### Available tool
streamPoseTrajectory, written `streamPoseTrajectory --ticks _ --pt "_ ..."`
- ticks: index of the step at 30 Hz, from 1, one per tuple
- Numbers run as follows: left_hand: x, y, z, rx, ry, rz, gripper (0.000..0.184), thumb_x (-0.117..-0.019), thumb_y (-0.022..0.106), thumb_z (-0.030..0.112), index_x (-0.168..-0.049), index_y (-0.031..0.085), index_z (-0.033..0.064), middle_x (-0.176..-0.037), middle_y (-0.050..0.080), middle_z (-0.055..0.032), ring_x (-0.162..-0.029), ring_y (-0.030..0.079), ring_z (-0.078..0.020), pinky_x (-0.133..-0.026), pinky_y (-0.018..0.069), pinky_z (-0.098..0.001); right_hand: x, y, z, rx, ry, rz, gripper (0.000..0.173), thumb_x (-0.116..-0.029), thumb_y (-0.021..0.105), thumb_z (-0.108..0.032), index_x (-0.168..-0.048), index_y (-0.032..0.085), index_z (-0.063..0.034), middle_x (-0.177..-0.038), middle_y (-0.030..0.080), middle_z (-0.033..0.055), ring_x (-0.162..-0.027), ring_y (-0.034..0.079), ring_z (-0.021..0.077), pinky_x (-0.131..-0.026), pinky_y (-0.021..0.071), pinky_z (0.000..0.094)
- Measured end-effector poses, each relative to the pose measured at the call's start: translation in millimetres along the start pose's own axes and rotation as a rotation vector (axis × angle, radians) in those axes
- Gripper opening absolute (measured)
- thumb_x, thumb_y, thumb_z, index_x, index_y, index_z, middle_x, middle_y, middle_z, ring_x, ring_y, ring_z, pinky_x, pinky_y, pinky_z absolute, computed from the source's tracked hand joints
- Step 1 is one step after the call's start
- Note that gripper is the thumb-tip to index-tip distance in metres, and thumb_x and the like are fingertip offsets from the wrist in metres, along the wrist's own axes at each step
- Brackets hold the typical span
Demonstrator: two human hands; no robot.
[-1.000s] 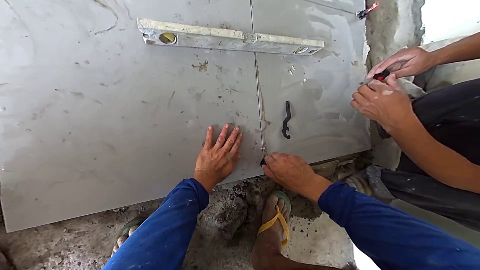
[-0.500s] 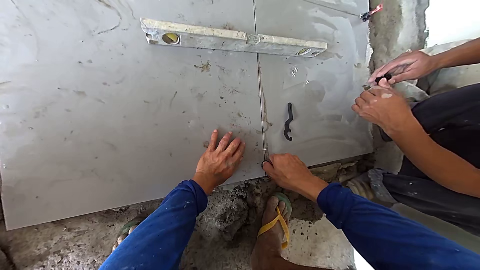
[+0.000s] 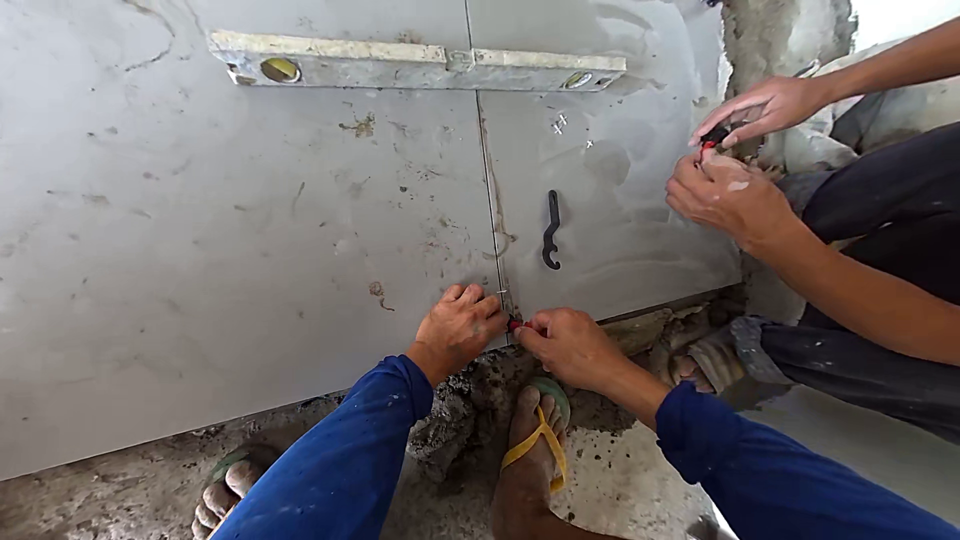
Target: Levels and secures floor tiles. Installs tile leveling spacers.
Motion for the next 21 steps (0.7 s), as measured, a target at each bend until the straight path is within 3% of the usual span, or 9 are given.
streamPoseTrajectory --ticks 5,15,21 --pt "-5 1 -3 0.001 -0.043 -0.035 0.019 -0.1007 0.058 0.019 -0.106 0.075 0.0257 -0.108 0.071 0.0049 -0.101 0.063 -0.0201 -0.082 0.0483 -0.0390 3 -3 -9 0.105 -0.075 0.014 0.036 -0.1031 0.057 -0.035 -0.071 0.058 -0.0174 -0.058 0.054 -0.0013 -0.053 0.055 0.0145 -0.049 0.0452 0.0371" --pt "-9 4 -1 -0.041 -0.084 -0.041 0.021 -0.0974 0.059 0.016 -0.106 0.075 0.0266 -0.104 0.070 0.0055 -0.097 0.062 -0.0205 -0.081 0.0472 -0.0392 1 -2 -22 0.355 -0.222 0.001 0.030 -0.1032 0.053 -0.030 -0.078 0.062 -0.0164 -0.069 0.059 -0.0012 -0.067 0.062 0.0157 -0.060 0.0501 0.0378" --pt "-9 3 -2 0.006 -0.095 -0.044 0.020 -0.0986 0.057 0.015 -0.104 0.074 0.0236 -0.105 0.071 0.0039 -0.097 0.063 -0.0217 -0.080 0.0478 -0.0402 -1 -6 -12 0.183 -0.105 0.018 0.036 -0.1030 0.053 -0.034 -0.070 0.058 -0.0188 -0.059 0.054 -0.0023 -0.056 0.057 0.0148 -0.051 0.0453 0.0387"
Point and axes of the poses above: each hand's wrist, its own x-axis away from the middle knuckle, its own y-axis out of the palm, z = x × y, the point moved 8 cm from there along -x, towards the middle knuckle
